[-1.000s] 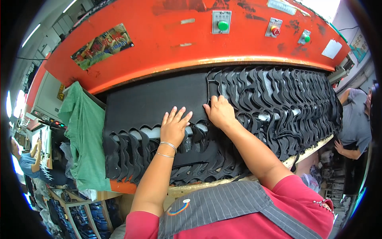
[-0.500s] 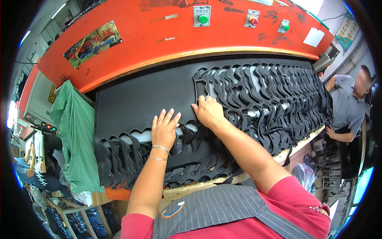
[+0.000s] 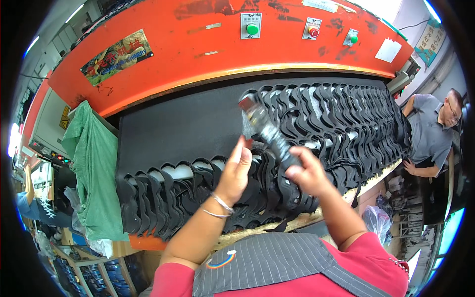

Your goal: Stacking and aligning cut black shoe upper components onto a conveyor-fed press machine using metal templates.

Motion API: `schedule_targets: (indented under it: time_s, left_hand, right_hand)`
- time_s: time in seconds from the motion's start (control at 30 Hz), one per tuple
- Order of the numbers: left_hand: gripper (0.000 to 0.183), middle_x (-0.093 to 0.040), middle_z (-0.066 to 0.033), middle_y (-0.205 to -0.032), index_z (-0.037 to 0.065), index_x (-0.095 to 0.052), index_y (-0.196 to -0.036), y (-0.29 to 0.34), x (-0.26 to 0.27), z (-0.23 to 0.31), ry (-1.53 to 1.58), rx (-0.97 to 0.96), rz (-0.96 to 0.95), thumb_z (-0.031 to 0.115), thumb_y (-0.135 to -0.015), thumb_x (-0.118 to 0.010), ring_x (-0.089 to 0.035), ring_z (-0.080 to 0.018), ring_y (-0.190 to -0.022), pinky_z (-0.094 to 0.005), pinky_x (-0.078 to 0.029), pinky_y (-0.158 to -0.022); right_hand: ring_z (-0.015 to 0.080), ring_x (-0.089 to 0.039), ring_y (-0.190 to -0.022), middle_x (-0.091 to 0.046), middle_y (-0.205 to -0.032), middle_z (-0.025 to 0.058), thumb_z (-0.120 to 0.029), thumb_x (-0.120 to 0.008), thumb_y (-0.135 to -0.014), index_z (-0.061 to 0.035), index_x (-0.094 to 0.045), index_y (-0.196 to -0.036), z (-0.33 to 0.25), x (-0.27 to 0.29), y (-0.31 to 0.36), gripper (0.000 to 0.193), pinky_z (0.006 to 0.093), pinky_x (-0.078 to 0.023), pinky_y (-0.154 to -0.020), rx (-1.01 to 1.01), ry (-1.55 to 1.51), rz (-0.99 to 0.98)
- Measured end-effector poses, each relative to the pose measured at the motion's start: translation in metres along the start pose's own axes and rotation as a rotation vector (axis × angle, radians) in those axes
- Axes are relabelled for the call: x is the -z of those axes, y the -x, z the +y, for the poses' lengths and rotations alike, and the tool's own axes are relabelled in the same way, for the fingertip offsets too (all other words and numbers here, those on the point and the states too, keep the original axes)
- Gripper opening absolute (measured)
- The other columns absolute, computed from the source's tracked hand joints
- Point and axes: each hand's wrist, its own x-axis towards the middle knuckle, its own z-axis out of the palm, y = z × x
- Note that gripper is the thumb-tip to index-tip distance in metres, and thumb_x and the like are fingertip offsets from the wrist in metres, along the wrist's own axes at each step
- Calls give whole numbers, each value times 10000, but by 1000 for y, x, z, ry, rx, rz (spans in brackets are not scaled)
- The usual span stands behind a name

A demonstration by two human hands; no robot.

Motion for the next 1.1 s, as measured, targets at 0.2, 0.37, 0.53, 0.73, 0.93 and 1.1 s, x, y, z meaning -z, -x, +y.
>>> schedule_targets:
  time_s: [0.2,0.37,0.53,0.73,0.93,1.1]
  left_hand:
    - [381,-553,-24,-1061,34,-441,-1281,31,-22,-11,62,118,78,304,-1015,-487,-518,-112,-933,-272,-443,-848]
    - [691,-655,-90,-1007,23,-534,-1213,43,-19,25,-457,-26,-170,420,-730,-826,-618,-168,-903,-317,-500,-819]
    - [582,-626,-127,-852,73,-612,-1074,53,24,58,-1278,-229,-603,529,-730,-724,-637,-309,-811,-401,-540,-712]
    - [703,-609,-111,-939,73,-606,-1193,114,94,32,-1586,-111,-326,577,-709,-684,-595,-271,-948,-430,-484,-854]
    - [524,-644,-75,-1099,70,-667,-1125,98,119,76,-1458,-236,-61,433,-752,-728,-567,-271,-1090,-478,-351,-1028]
    - [281,-663,-64,-1132,117,-707,-1077,53,189,44,-1650,-407,115,259,-837,-679,-580,-263,-1142,-448,-384,-1031]
  right_hand:
    - [274,-559,-794,-549,-868,128,-241,-810,-751,-20,-623,-1164,-4,-48,27,505,354,-468,-723,185,347,-260]
    - [379,-592,-891,-577,-1029,199,-257,-786,-691,-38,-658,-1041,-13,-31,38,433,427,-493,-785,226,449,-446]
    - [281,-568,-767,-492,-805,92,-297,-786,-650,-126,-673,-933,-54,10,83,349,401,-476,-615,234,883,-399]
    - [307,-591,-808,-525,-814,112,-293,-776,-678,-121,-649,-914,-25,67,108,319,424,-491,-666,55,1217,-440]
    - [310,-611,-873,-647,-869,143,-521,-746,-684,-49,-650,-1103,-67,60,34,638,423,-495,-737,188,1257,-484]
    - [363,-552,-1091,-600,-1179,204,-378,-725,-794,10,-537,-1254,-30,-28,-75,631,404,-456,-945,418,958,-343]
